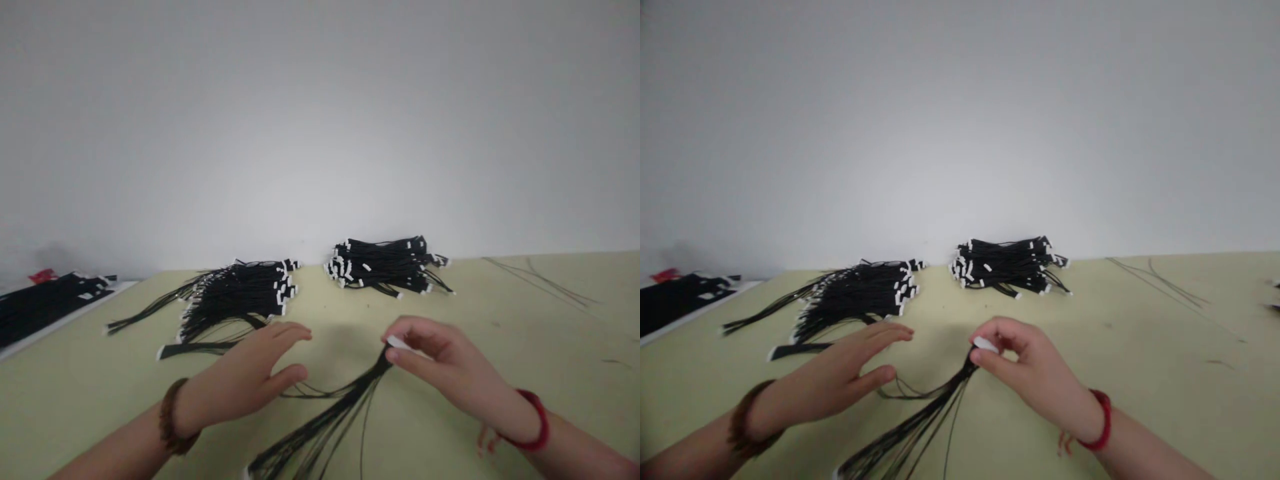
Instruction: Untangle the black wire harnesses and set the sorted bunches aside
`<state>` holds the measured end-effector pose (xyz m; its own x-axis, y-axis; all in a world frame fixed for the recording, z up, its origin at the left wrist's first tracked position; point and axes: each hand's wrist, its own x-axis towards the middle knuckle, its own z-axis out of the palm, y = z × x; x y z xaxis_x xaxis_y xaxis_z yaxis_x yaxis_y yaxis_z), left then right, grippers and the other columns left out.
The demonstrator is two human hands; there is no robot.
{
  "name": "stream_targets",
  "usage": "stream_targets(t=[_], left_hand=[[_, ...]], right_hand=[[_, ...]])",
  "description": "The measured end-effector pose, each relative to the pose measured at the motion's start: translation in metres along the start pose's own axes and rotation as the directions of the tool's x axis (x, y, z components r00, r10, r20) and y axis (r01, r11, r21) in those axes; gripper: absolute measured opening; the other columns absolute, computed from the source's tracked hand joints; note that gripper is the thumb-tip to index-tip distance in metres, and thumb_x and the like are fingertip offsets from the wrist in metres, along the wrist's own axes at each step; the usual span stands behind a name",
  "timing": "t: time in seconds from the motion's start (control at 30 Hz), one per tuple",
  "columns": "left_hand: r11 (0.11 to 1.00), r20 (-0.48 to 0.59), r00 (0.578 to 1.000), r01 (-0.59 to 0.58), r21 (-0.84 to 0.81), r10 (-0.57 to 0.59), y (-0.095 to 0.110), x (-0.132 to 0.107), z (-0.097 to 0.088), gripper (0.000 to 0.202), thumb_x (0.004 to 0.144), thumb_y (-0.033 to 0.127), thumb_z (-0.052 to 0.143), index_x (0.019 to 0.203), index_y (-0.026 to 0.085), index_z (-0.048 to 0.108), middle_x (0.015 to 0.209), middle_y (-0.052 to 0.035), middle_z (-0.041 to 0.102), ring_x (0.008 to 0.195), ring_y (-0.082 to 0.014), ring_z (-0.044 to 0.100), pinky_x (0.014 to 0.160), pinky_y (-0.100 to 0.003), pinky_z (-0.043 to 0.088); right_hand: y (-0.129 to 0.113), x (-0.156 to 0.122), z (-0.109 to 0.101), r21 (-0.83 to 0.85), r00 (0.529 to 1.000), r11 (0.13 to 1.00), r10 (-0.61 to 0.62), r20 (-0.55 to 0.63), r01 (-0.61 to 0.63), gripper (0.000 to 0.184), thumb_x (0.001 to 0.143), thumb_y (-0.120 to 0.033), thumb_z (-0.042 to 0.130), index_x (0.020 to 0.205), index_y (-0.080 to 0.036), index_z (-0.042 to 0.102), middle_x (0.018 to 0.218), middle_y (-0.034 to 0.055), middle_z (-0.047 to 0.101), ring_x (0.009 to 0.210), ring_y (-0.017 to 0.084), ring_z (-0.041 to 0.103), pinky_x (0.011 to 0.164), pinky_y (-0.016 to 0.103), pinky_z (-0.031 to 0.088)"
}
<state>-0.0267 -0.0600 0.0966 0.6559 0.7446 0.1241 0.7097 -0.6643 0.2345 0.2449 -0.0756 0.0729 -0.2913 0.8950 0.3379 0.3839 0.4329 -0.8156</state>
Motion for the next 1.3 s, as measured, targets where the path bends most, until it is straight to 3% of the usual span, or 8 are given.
stream_targets(t=[0.13,0.3,0.4,0.63,0.83,1.0,1.13,1.3], left_hand=[[0.950,-0.173,0.980,-0.146,-0.275,0.101,0.054,0.044,-0.024,0.046,0.076,0.048,0.052,0.111,0.019,0.048,0.103,-0.0058,0.058,0.079,-0.0142,0.056,0.069,-0.027,0.048],[0.848,-0.430,0.901,-0.269,-0.457,0.054,0.074,0.073,-0.044,0.021,0.079,0.028,0.051,0.097,0.016,0.051,0.088,-0.0033,0.059,0.077,-0.0135,0.056,0.066,-0.024,0.047],[0.763,-0.364,0.928,-0.295,-0.576,0.084,0.064,0.077,-0.046,0.024,0.079,0.021,0.050,0.102,0.019,0.049,0.093,-0.0026,0.059,0.075,-0.0117,0.058,0.065,-0.022,0.048],[0.960,-0.322,0.946,-0.105,-0.259,0.017,0.042,0.080,-0.050,0.024,0.082,0.039,0.044,0.086,0.019,0.058,0.073,0.0001,0.061,0.064,-0.0112,0.057,0.056,-0.021,0.043],[0.969,0.005,0.999,-0.049,-0.240,0.051,0.026,0.085,-0.046,0.024,0.080,0.019,0.033,0.081,0.016,0.056,0.076,-0.0016,0.063,0.054,-0.0093,0.059,0.051,-0.019,0.045],[0.987,0.311,0.940,-0.114,-0.111,0.144,0.026,0.083,-0.043,0.021,0.072,0.014,0.038,0.069,0.015,0.059,0.060,-0.0007,0.062,0.049,-0.0102,0.059,0.046,-0.017,0.041],[0.980,0.242,0.950,-0.201,-0.010,0.197,0.035,0.081,-0.043,0.021,0.070,0.012,0.039,0.062,0.015,0.058,0.053,-0.0004,0.061,0.048,-0.0095,0.057,0.047,-0.018,0.038],[0.992,0.188,0.974,-0.115,-0.059,0.124,0.037,0.077,-0.044,0.018,0.076,0.032,0.049,0.077,0.017,0.059,0.053,0.0015,0.061,0.044,-0.0094,0.055,0.044,-0.017,0.036]], right_hand=[[-0.081,0.033,-0.011,-0.309,0.852,0.878,-0.448,-0.270,0.364,0.010,0.074,-0.025,0.060,0.080,-0.019,0.064,0.072,-0.0007,0.060,0.061,0.009,0.052,0.054,0.019,0.040],[-0.110,0.054,-0.015,-0.129,0.819,0.908,-0.415,-0.397,0.398,0.019,0.069,-0.030,0.066,0.084,-0.017,0.066,0.061,-0.0013,0.057,0.053,0.008,0.050,0.048,0.018,0.040],[-0.092,0.061,-0.021,-0.059,0.850,0.949,-0.303,-0.432,0.309,0.025,0.069,-0.037,0.065,0.081,-0.015,0.065,0.057,-0.0011,0.054,0.051,0.008,0.047,0.046,0.019,0.038],[-0.062,0.084,-0.033,-0.053,0.874,0.984,-0.174,-0.454,0.168,0.026,0.065,-0.035,0.067,0.071,-0.011,0.061,0.050,-0.0004,0.053,0.041,0.008,0.045,0.038,0.018,0.032],[-0.054,0.098,-0.027,0.191,0.818,0.933,-0.155,-0.554,0.305,0.029,0.065,-0.039,0.066,0.077,-0.014,0.059,0.054,-0.0028,0.048,0.042,0.005,0.038,0.037,0.017,0.026],[-0.053,0.103,-0.035,0.310,0.621,0.810,-0.084,-0.779,0.498,0.023,0.074,-0.040,0.053,0.074,-0.018,0.045,0.058,-0.0045,0.035,0.043,0.004,0.031,0.038,0.018,0.025],[-0.054,0.103,-0.040,0.333,0.530,0.748,-0.029,-0.848,0.574,0.022,0.078,-0.040,0.046,0.071,-0.020,0.042,0.056,-0.0050,0.026,0.041,0.006,0.026,0.036,0.020,0.022],[-0.050,0.107,-0.037,0.306,0.442,0.697,-0.017,-0.897,0.648,0.024,0.074,-0.040,0.055,0.067,-0.021,0.042,0.055,-0.0049,0.031,0.040,0.006,0.030,0.036,0.021,0.023]])
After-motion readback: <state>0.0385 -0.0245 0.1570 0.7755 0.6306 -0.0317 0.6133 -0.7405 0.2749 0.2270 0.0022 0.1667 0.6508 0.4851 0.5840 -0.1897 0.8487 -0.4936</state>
